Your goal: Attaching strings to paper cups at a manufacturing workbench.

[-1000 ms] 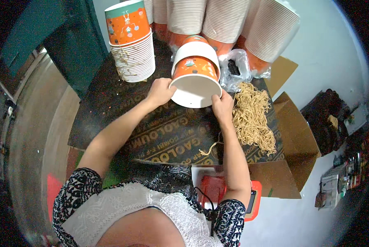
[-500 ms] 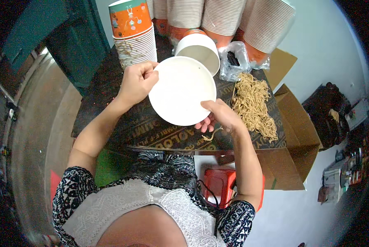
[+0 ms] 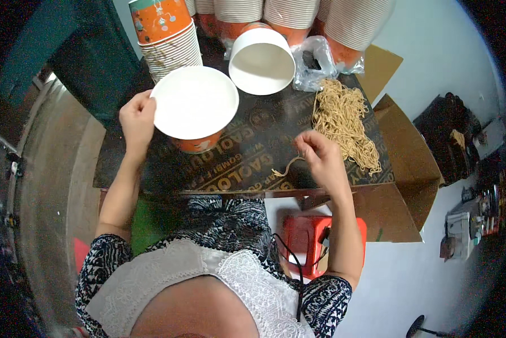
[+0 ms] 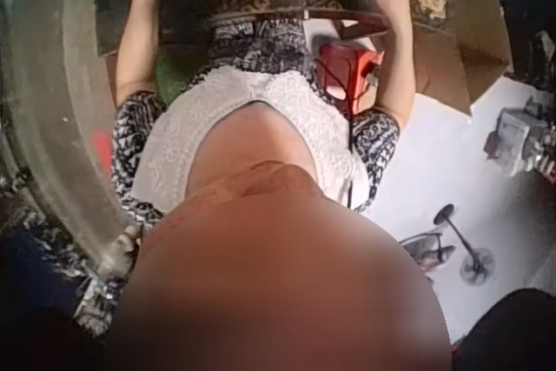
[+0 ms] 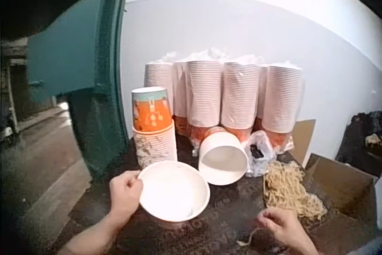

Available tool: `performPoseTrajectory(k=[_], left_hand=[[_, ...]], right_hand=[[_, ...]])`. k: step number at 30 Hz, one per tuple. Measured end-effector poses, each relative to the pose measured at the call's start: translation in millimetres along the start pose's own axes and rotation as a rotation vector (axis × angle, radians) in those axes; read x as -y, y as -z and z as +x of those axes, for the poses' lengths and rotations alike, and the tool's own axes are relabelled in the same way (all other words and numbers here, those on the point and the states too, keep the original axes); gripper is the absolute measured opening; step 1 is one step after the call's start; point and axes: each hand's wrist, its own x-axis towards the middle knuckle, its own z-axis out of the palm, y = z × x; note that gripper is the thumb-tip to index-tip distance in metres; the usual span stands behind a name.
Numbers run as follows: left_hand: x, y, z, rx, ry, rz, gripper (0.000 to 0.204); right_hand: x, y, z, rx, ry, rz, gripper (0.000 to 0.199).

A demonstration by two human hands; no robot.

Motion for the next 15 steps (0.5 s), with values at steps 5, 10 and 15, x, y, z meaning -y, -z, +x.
performPoseTrajectory(k=[5, 10, 15], left_hand=[[1, 13, -29, -0.068, 0.039, -0.057, 0.024], [-10, 23, -60, 0.026, 0.167, -0.103, 0.028], [-23, 29, -89, 0.094, 0.125, -0.263, 0.032]], right_hand=[[-16, 3, -29, -0.055, 0.21, -0.362, 0.013], [-36, 13, -35, -0.268, 0.083, -0.499, 0.007], [-34, 13, -10, -0.214, 0.267, -0.764, 0.01]])
